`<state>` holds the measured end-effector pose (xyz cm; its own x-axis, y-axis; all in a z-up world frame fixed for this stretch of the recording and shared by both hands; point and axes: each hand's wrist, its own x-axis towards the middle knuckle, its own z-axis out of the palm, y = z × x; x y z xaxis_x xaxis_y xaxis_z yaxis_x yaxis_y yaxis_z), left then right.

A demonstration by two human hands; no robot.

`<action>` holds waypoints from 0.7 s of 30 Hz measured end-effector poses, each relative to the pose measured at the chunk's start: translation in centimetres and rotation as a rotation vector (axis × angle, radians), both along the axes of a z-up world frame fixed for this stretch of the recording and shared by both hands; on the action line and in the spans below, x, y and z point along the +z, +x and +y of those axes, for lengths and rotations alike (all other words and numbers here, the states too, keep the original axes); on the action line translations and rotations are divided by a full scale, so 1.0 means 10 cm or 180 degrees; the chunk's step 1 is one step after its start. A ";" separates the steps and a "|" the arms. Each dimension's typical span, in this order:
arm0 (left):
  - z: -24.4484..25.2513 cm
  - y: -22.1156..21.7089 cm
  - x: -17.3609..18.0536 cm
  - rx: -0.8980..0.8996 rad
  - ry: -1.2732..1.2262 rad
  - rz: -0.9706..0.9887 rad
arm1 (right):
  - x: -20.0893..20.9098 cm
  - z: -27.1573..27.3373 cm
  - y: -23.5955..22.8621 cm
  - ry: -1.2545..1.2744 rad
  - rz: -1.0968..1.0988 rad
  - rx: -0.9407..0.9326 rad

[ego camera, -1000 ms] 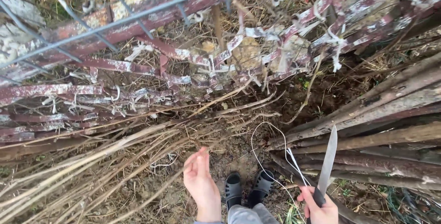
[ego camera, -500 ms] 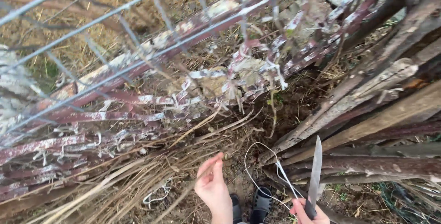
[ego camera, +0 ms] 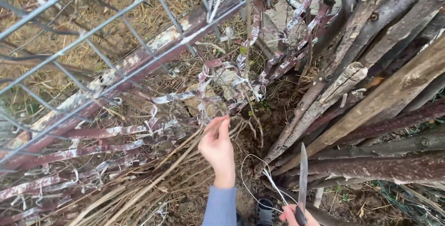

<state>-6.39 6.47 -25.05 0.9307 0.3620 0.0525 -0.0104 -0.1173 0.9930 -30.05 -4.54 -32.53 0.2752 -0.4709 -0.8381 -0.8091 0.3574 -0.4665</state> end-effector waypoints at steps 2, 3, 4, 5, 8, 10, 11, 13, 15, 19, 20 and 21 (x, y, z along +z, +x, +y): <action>-0.14 0.10 0.05 -0.0003 -0.0192 0.0058 | 0.13 0.10 0.17 -0.0061 -0.0076 -0.0245; -0.18 0.13 0.06 -0.0059 -0.0309 0.0036 | 0.16 0.15 0.25 -0.0317 -0.0768 -0.0351; -0.23 0.15 0.07 -0.0107 -0.0428 0.0013 | 0.20 0.20 0.33 -0.0578 -0.1461 -0.0462; -0.23 0.14 0.07 -0.0093 -0.0425 0.0012 | 0.31 0.21 0.51 -0.0572 -0.1462 -0.0448; -0.21 0.12 0.07 -0.0015 -0.0423 -0.0026 | 0.64 0.26 1.07 -0.0296 -0.2293 -0.0420; -0.15 0.09 0.03 0.0019 -0.0416 -0.0115 | 0.88 0.31 1.44 -0.1049 -0.2896 0.0245; -0.12 0.07 -0.03 0.0030 -0.0415 -0.0124 | 0.98 0.33 1.56 -0.1044 -0.2906 0.0254; -0.03 0.05 -0.15 -0.0078 -0.0929 0.0046 | 1.17 0.41 1.82 -0.1046 -0.3515 0.1202; -0.09 -0.04 -0.22 -0.0055 -0.1552 -0.0077 | 1.35 0.56 1.95 -0.0930 -0.3811 0.1452; 0.02 -0.07 -0.33 -0.0300 -0.2187 -0.0152 | 1.48 0.71 2.05 -0.0931 -0.4152 0.2214; 0.06 -0.08 -0.33 -0.0272 -0.2191 -0.0166 | 1.50 0.70 2.04 -0.0917 -0.4162 0.2243; 0.11 -0.09 -0.34 -0.0467 -0.2202 -0.0101 | 1.51 0.70 2.03 -0.1097 -0.4170 0.2434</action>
